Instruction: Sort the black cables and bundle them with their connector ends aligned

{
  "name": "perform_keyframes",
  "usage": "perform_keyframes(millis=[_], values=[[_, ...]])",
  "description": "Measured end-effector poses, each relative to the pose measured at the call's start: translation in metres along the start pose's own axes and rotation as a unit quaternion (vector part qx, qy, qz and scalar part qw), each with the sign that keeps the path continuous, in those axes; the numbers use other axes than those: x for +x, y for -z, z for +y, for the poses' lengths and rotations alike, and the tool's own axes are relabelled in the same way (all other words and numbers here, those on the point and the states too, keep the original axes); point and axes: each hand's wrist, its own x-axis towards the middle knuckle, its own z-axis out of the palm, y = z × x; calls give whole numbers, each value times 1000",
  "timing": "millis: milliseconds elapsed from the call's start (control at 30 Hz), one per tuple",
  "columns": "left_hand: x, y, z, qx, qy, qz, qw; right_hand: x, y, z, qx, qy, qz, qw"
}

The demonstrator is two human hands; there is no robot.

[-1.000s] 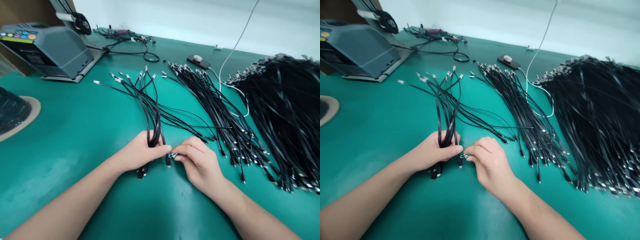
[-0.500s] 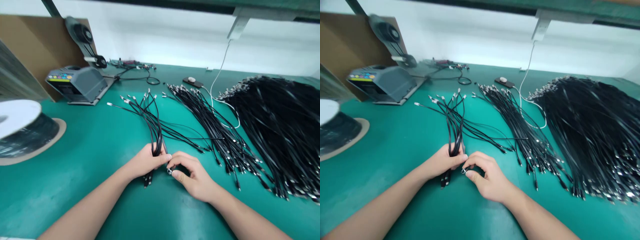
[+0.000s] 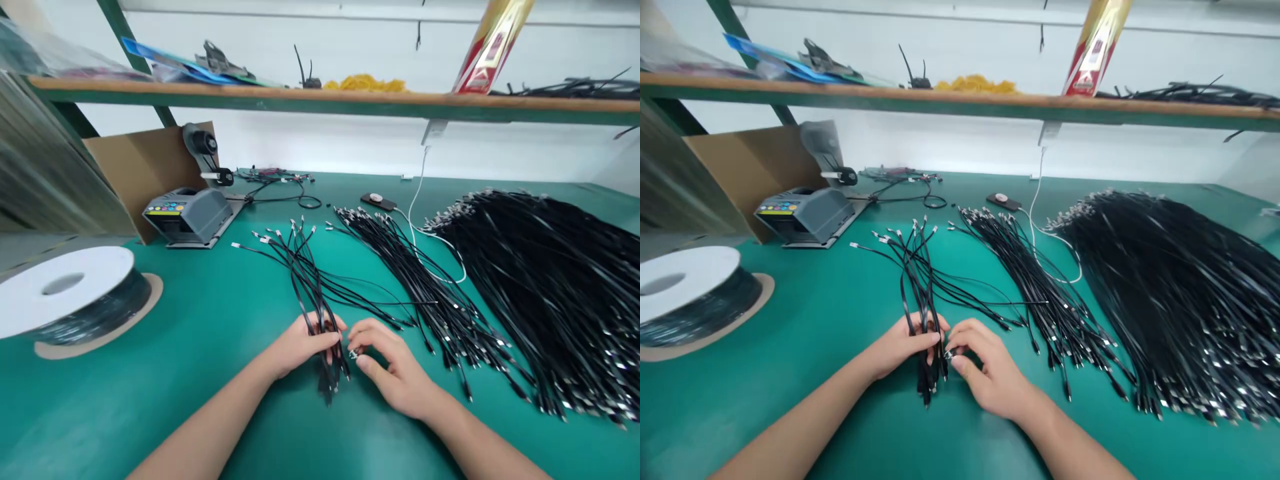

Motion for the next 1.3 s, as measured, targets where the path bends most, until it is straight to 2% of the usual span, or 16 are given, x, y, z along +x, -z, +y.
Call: perform_keyframes(millis=[33, 100, 267, 333, 500, 633, 700, 800, 867, 900, 967, 1033, 1300], values=[[0, -1, 1, 4, -5, 5, 1000, 0, -4, -4, 40, -10, -49, 998], [1, -3, 3, 13, -9, 7, 1000, 0, -11, -8, 94, -35, -108, 989], [1, -5, 7, 23, 3, 21, 1000, 0, -17, -4, 129, -69, -151, 978], [0, -5, 7, 17, 5, 24, 1000, 0, -18, -3, 125, -72, -139, 980], [0, -6, 4, 26, -13, 25, 999, 1, -19, -1, 61, -58, -62, 995], [0, -7, 5, 37, -21, 20, 999, 0, -18, -4, 62, -41, -110, 991], [0, -7, 6, 44, -18, 12, 999, 0, -17, -4, 76, -38, -110, 990], [0, -6, 7, 46, -10, 10, 999, 1, -15, 1, 99, -57, -24, 993], [0, -6, 8, 47, -1, 6, 999, 1, -13, 6, 103, -102, 25, 989], [0, -6, 8, 49, 5, 3, 999, 1, -12, 8, 97, -128, 30, 986], [0, -5, 8, 51, 11, 1, 999, 1, -11, 10, 75, -168, 6, 983], [1, -5, 9, 56, 12, 5, 998, 1, -10, 9, 51, -176, -31, 983], [1, -5, 11, 70, 15, 10, 997, -1, -7, 3, -23, -106, -73, 991]])
